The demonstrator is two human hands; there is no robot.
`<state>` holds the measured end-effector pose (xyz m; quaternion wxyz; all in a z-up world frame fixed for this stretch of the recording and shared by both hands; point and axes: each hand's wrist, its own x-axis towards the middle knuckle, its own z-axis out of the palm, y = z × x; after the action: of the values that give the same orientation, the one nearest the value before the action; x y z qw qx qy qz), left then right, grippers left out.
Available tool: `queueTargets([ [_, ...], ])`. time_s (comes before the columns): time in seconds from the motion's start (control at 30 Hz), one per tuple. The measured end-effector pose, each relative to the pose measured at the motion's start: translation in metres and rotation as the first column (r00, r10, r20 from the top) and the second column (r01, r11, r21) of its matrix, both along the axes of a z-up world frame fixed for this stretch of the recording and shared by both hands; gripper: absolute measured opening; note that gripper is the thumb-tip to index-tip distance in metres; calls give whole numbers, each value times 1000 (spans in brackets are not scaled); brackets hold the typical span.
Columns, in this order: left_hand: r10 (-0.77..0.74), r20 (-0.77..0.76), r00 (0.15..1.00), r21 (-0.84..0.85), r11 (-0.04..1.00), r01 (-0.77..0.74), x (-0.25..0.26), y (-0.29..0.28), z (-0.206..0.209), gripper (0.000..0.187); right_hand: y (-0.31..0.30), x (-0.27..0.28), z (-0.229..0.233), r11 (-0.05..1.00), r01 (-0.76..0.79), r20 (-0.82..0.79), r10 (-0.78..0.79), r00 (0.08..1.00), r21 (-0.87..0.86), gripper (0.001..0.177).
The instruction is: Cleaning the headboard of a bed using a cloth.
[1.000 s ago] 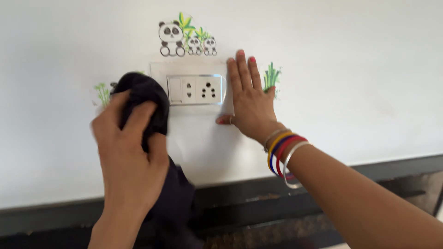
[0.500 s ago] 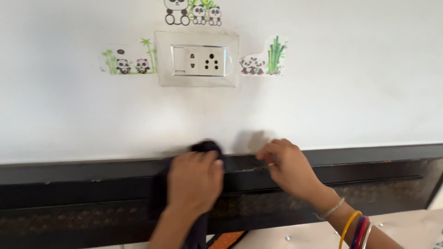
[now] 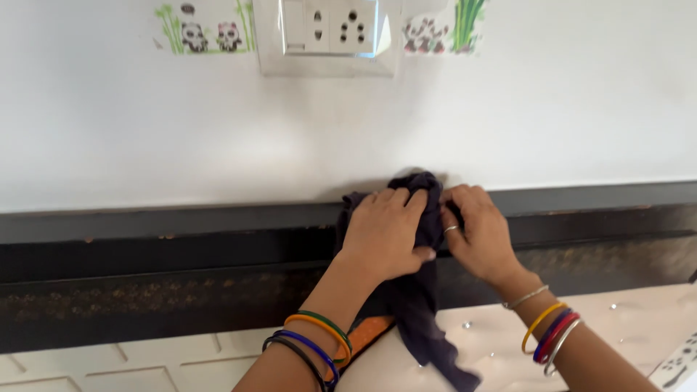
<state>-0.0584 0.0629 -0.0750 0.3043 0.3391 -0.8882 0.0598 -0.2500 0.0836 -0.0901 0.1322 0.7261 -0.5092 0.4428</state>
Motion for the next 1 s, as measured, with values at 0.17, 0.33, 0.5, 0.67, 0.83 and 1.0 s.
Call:
queueTargets([
  [0.17,109,-5,994,-44,993,-109,45,10,4,75,3,8,-3,992,14,-205,-40,978,-127,21],
  [0.33,225,28,974,-101,970,-221,114,10,2,77,4,14,-4,967,53,-400,-153,904,-251,54],
  [0.5,382,146,913,-149,920,-362,195,5,-3,88,0,11,-9,971,87,-400,-173,900,-224,63],
  [0.67,499,177,848,-129,866,-482,228,8,-1,95,-5,11,-8,968,109,-419,-197,886,-224,64],
  [0.83,525,190,830,17,843,-538,158,37,18,86,-1,14,0,978,178,-468,-207,859,-105,61],
  [1.0,425,55,903,-62,905,-422,66,33,4,82,9,32,14,973,227,-395,-194,898,37,58],
])
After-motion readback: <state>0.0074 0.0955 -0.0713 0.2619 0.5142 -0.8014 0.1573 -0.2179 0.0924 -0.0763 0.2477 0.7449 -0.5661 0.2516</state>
